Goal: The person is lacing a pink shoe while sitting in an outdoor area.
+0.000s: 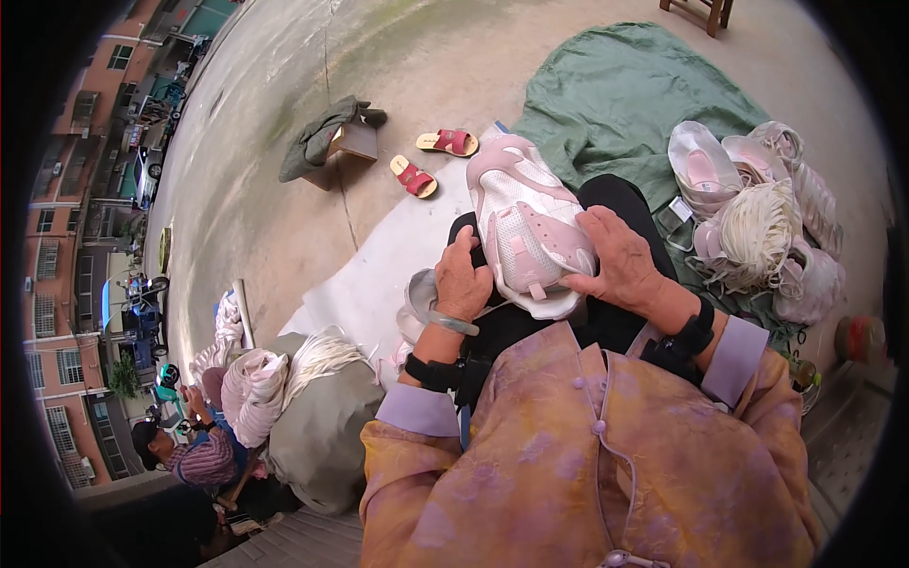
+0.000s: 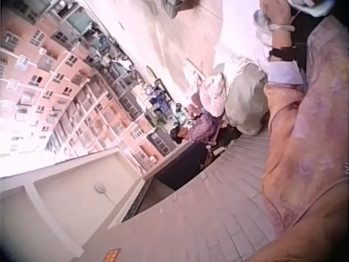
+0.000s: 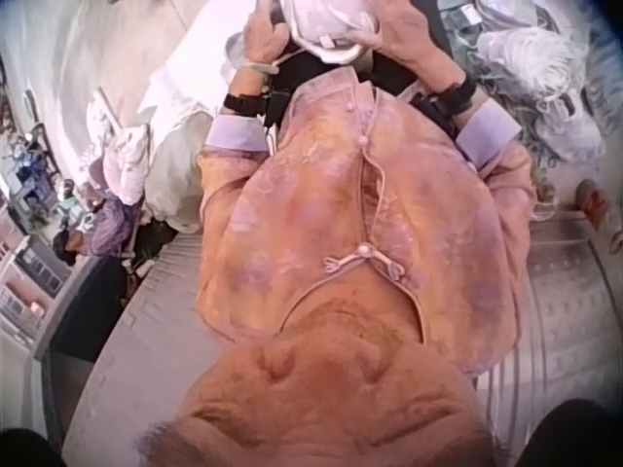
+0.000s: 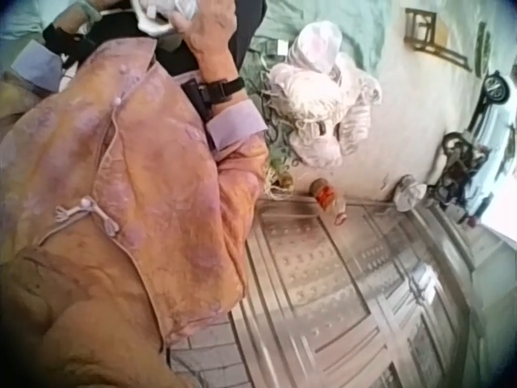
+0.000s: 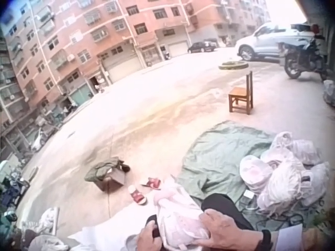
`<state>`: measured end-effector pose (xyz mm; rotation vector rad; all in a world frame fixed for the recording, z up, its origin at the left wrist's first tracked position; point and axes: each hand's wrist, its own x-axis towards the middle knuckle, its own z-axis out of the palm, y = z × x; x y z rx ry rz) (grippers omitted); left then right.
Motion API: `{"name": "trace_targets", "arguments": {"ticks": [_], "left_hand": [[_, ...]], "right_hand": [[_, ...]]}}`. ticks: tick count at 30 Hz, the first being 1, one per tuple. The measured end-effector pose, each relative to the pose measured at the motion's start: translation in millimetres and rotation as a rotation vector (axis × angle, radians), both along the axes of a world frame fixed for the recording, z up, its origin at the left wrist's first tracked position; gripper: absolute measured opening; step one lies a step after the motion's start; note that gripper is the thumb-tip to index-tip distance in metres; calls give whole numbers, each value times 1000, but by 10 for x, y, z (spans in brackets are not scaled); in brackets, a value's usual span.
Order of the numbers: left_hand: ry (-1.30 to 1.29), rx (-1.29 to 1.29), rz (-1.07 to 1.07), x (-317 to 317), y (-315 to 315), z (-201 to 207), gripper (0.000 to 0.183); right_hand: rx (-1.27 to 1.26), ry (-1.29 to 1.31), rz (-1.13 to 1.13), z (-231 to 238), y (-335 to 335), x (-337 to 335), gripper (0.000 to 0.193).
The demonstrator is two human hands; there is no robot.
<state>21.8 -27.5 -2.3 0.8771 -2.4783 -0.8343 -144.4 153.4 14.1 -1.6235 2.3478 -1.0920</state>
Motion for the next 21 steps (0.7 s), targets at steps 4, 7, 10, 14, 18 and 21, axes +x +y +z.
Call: {"name": "trace_targets", "arguments": {"ticks": [4,7,10,14,18,21], "left_hand": [[-51,0,-127,60,-148,62,10],[57,297,8,164,-320,235,7],[405,593,109,204,-612,529,7],[430,520,-19,-75,-983,1099,6],[160,632,-90,-373,-1436,1119,8],[-48,684,-127,-554,-1538,792,9]], "right_hand": [[52,-25,33,-85,-9,-36,72],[61,-5,91,33,-28,-9,72],[100,145,157,280,-89,102,73],[89,363,344,481,-227,233,74],[66,367,457,516,-218,351,73],[-1,255,511,454,-96,235,74]]}}
